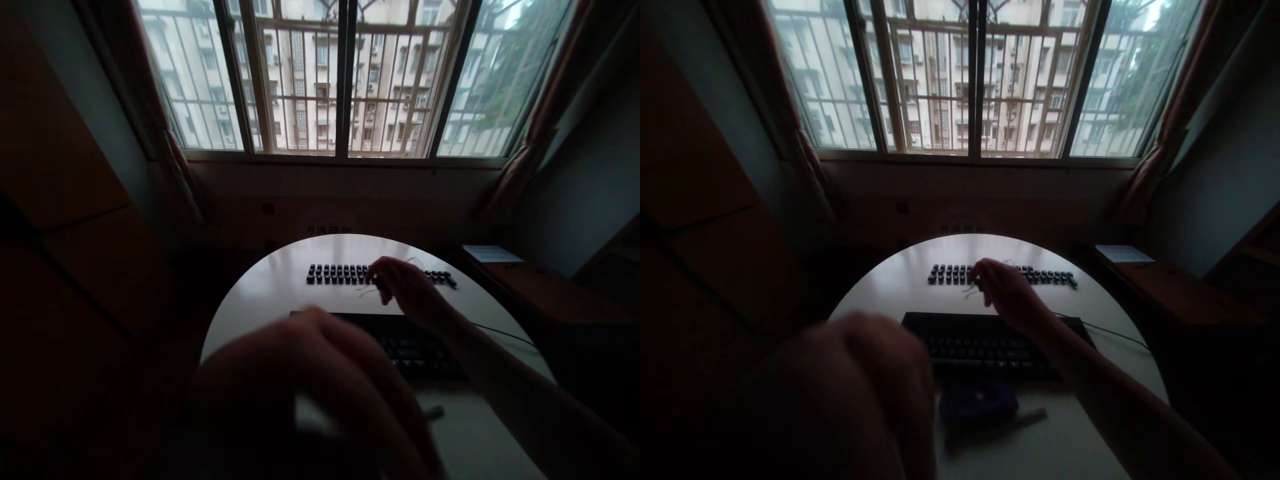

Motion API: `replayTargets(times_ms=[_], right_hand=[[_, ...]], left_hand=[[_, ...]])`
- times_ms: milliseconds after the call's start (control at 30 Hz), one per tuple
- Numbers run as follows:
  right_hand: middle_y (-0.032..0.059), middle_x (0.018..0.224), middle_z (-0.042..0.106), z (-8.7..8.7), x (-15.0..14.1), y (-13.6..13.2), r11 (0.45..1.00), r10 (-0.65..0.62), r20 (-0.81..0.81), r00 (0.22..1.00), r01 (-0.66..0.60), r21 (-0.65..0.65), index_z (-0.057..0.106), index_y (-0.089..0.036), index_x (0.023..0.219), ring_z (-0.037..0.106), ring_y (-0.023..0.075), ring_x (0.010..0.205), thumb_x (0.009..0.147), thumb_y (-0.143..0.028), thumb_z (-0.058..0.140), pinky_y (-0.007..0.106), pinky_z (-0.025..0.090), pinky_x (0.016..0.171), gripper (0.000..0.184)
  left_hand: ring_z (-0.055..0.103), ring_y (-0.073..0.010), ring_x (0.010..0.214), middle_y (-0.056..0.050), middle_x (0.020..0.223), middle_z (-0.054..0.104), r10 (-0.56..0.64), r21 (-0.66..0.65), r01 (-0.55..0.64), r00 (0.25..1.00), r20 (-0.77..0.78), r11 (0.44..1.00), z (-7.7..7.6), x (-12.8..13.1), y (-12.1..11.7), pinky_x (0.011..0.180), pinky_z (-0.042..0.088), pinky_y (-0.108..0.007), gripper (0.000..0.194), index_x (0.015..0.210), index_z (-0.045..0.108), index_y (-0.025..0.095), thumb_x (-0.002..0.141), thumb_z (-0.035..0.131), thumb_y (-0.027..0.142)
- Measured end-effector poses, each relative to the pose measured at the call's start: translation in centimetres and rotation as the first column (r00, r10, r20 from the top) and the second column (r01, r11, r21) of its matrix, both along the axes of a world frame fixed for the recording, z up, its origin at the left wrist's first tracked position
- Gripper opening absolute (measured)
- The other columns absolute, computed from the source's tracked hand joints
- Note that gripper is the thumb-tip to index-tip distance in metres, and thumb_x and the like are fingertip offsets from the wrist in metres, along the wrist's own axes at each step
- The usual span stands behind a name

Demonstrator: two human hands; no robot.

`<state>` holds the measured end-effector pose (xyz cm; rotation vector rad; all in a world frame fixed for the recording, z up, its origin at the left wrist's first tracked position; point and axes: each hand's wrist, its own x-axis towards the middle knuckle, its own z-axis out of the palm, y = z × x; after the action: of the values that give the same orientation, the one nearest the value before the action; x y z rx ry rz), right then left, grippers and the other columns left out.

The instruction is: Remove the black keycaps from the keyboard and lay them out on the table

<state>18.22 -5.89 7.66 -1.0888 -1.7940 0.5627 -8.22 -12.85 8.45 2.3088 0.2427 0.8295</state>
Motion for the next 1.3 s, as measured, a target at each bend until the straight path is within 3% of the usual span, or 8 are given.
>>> replayTargets(times_ms=[67,133,233,333,433,667,1000,1300], right_hand=[[-0.0039,0.058,0.056,-1.2,-2.5,1.1,0.936,0.268,-0.156,0.951,-0.295,-0.191,0.058,-0.018,0.090,0.058,0.0121,0.050,0.094,-0.051,0.049,0.023,0.045,0.051,0.034],[-0.0021,0.070,0.061,-2.6,-4.6,2.5,0.822,0.394,-0.305,0.867,-0.481,-0.304,0.055,-0.019,0.092,0.063,0.0128,0.057,0.089,-0.045,0.060,0.025,0.049,0.054,0.026],[-0.0003,0.076,0.062,-4.7,-7.7,4.3,0.739,0.444,-0.369,0.817,-0.567,-0.365,0.053,-0.019,0.092,0.061,0.0114,0.057,0.091,-0.039,0.057,0.023,0.048,0.052,0.020],[-0.0034,0.062,0.056,-6.4,-10.5,5.3,0.751,0.427,-0.326,0.843,-0.532,-0.392,0.049,-0.020,0.085,0.052,0.0100,0.048,0.096,-0.040,0.048,0.021,0.040,0.045,0.023],[-0.0064,0.055,0.047,-8.3,-12.4,5.5,0.773,0.343,-0.366,0.865,-0.481,-0.414,0.045,-0.022,0.083,0.044,0.0101,0.043,0.097,-0.045,0.043,0.022,0.033,0.040,0.027],[-0.0051,0.062,0.042,-12.1,-12.9,5.2,0.872,0.272,-0.391,0.879,-0.397,-0.286,0.047,-0.022,0.086,0.038,0.0116,0.052,0.096,-0.051,0.043,0.023,0.033,0.047,0.031],[-0.0004,0.073,0.051,-10.8,-12.3,4.1,0.901,0.374,-0.152,0.915,-0.397,-0.172,0.050,-0.020,0.091,0.048,0.0151,0.067,0.100,-0.037,0.040,0.027,0.039,0.063,0.021],[0.0036,0.083,0.061,-9.3,-12.2,2.8,0.896,0.437,0.153,0.886,-0.414,-0.161,0.052,-0.021,0.094,0.054,0.0183,0.070,0.096,-0.027,0.047,0.030,0.040,0.066,0.009]], left_hand=[[0.061,-0.0154,0.061,-0.007,0.075,0.067,0.204,-0.034,-0.203,0.934,0.294,0.979,3.8,0.4,6.1,0.048,0.043,-0.025,0.041,0.082,0.073,0.024,0.093,0.046,0.052],[0.052,-0.0103,0.052,-0.003,0.063,0.061,0.442,-0.112,-0.459,0.717,0.539,0.881,3.7,0.3,11.4,0.045,0.036,-0.020,0.037,0.070,0.068,0.017,0.090,0.057,0.046],[0.044,-0.0088,0.046,0.001,0.055,0.051,0.702,-0.308,-0.656,0.501,0.506,0.689,-1.4,-0.8,16.5,0.043,0.032,-0.019,0.045,0.069,0.064,0.015,0.091,0.050,0.051],[0.045,-0.0101,0.050,0.000,0.057,0.052,0.793,-0.285,-0.741,0.549,0.264,0.608,-6.6,-2.3,18.9,0.046,0.034,-0.021,0.044,0.069,0.065,0.014,0.092,0.044,0.047],[0.045,-0.0115,0.051,0.001,0.058,0.052,0.788,-0.216,-0.765,0.614,0.045,0.607,-8.8,-3.3,19.8,0.048,0.035,-0.022,0.040,0.075,0.066,0.014,0.089,0.041,0.042],[0.054,-0.0160,0.061,-0.001,0.062,0.060,0.645,-0.056,-0.711,0.666,-0.374,0.701,-8.9,-3.8,19.7,0.057,0.039,-0.026,0.033,0.076,0.071,0.015,0.080,0.048,0.039],[0.047,-0.0105,0.046,0.002,0.061,0.057,0.286,-0.383,-0.588,0.742,-0.607,0.712,-9.0,-4.9,19.0,0.044,0.033,-0.022,0.045,0.103,0.069,0.015,0.075,0.067,0.050],[0.058,-0.0153,0.060,0.000,0.066,0.064,0.263,-0.341,-0.572,0.723,-0.639,0.746,-9.5,-4.8,19.1,0.054,0.040,-0.022,0.028,0.091,0.073,0.017,0.068,0.068,0.033]])
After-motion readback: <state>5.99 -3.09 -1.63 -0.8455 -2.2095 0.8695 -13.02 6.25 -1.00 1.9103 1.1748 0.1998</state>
